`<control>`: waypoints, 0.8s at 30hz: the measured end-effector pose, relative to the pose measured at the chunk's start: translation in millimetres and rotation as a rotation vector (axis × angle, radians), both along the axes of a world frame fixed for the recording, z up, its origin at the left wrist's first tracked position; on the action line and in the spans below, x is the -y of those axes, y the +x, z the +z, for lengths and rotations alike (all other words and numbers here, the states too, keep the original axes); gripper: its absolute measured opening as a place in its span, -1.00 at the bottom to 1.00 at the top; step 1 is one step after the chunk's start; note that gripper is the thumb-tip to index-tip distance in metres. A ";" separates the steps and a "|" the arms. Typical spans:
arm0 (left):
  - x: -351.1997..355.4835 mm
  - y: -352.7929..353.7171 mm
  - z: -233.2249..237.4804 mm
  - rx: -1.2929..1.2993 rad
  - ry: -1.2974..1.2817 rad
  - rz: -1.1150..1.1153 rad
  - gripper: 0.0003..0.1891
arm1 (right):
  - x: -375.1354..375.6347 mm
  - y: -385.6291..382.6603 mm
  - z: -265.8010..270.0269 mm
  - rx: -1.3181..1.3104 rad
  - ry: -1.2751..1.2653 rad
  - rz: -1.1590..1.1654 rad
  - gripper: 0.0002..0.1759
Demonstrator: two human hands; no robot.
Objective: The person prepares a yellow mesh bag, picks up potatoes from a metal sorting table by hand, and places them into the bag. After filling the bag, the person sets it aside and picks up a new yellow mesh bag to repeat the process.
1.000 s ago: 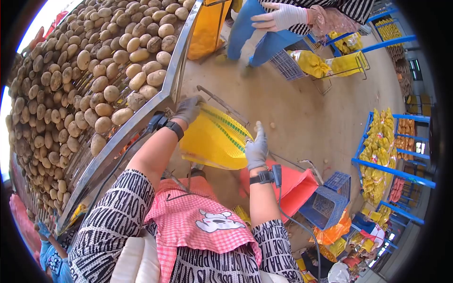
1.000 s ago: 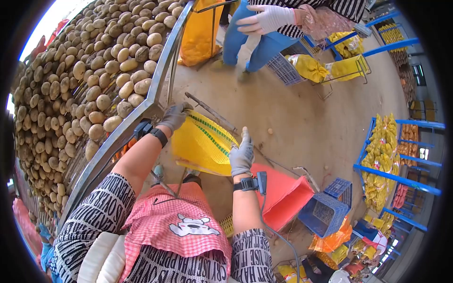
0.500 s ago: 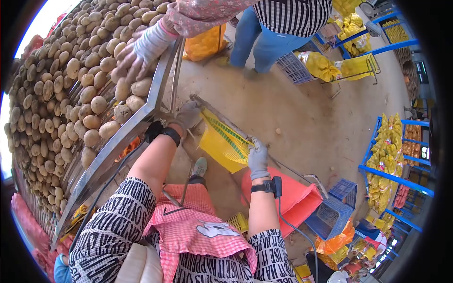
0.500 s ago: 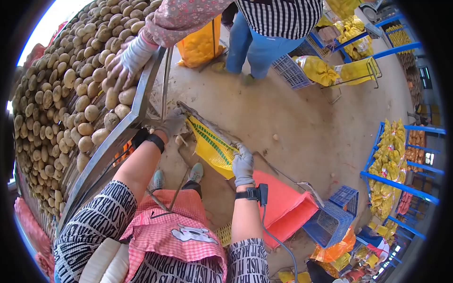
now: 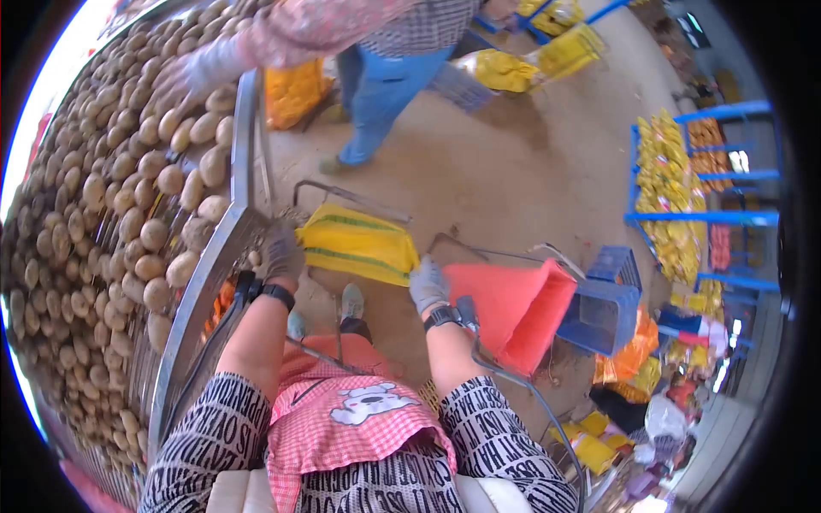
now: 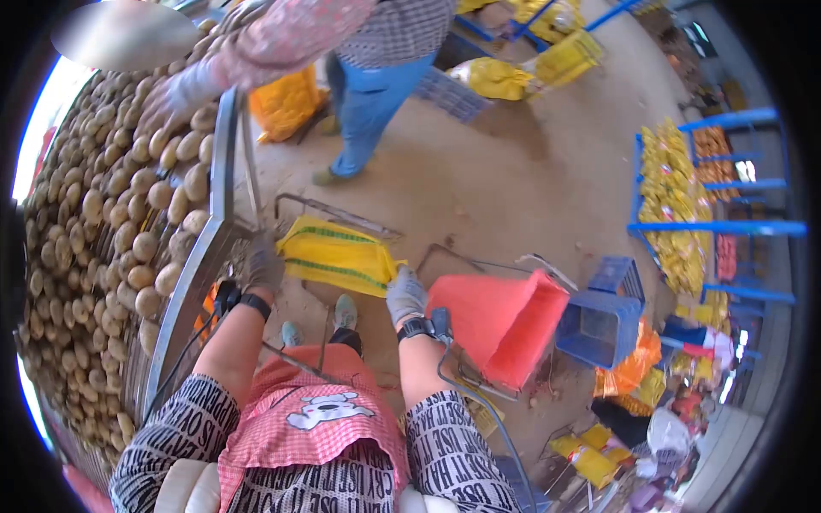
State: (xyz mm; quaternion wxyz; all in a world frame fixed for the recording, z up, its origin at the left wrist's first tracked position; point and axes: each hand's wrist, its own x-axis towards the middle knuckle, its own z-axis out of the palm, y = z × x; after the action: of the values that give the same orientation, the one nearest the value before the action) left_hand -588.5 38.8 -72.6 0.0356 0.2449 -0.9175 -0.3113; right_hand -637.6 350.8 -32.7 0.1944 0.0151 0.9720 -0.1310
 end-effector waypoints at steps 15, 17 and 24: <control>24.7 35.9 -0.4 0.382 0.193 -0.173 -0.46 | 18.7 71.9 42.5 0.023 -0.317 -0.258 -0.65; 52.0 43.2 -102.9 0.369 0.282 -0.172 -0.47 | 23.9 76.0 60.1 0.122 -0.433 -0.407 -0.68; -1.9 37.0 76.7 0.488 0.615 -0.029 -0.67 | 31.2 83.6 55.6 -0.076 -0.317 -0.573 -0.63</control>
State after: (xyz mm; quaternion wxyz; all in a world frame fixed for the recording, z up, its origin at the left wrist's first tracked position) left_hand -551.5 40.7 4.1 -0.2630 0.2979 -0.7664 -0.5047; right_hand -554.0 319.6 22.9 0.1129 0.2523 0.9025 -0.3304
